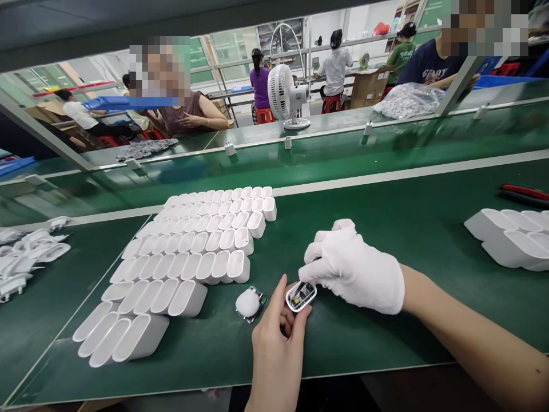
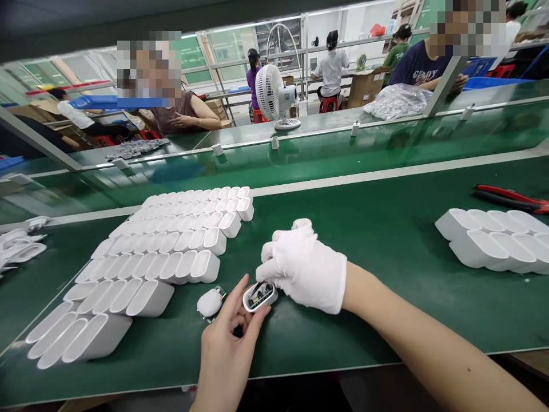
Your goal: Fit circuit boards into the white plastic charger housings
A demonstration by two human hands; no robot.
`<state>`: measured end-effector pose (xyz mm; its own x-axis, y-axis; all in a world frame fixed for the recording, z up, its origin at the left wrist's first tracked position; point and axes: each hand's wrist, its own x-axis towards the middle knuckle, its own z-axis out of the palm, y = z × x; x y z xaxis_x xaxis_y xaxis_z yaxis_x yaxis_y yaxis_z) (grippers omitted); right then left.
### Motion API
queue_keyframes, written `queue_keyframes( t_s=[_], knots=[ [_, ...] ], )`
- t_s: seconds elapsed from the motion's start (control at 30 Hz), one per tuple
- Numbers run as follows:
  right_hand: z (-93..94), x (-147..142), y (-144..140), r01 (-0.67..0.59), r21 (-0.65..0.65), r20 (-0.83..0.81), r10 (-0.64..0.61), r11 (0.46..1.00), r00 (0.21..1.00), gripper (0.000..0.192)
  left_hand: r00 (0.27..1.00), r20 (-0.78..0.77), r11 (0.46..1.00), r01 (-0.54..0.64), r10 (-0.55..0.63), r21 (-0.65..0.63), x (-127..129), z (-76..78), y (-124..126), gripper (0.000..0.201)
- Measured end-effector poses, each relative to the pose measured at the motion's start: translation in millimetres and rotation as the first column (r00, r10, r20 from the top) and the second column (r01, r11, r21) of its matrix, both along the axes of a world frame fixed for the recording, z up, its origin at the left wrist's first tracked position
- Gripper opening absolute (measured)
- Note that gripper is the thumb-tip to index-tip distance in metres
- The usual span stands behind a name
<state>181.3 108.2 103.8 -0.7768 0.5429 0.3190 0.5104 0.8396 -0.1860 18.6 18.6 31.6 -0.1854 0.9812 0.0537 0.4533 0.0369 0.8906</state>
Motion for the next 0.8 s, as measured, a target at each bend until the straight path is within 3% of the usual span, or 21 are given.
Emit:
queue_keyframes(
  t_s=[0.27, 0.57, 0.8],
  knots=[
    [0.7, 5.2, 3.4, 0.098, 0.078, -0.049, -0.095, 0.992, 0.994, 0.019, 1.0, -0.002, 1.0, -0.016, 0.016, 0.019, -0.3, -3.5, 0.1, 0.058],
    [7.9, 5.0, -2.8, 0.072, 0.074, 0.091, -0.078, 0.995, 0.993, 0.012, 1.0, 0.024, 0.999, -0.017, 0.016, 0.039, 0.8, -3.3, 0.5, 0.057],
    [12.2, 8.7, -4.3, 0.117, 0.026, 0.086, -0.119, 0.993, 0.989, 0.014, 1.0, 0.008, 1.0, -0.005, 0.005, 0.029, 0.8, -3.7, -0.1, 0.055]
  ],
)
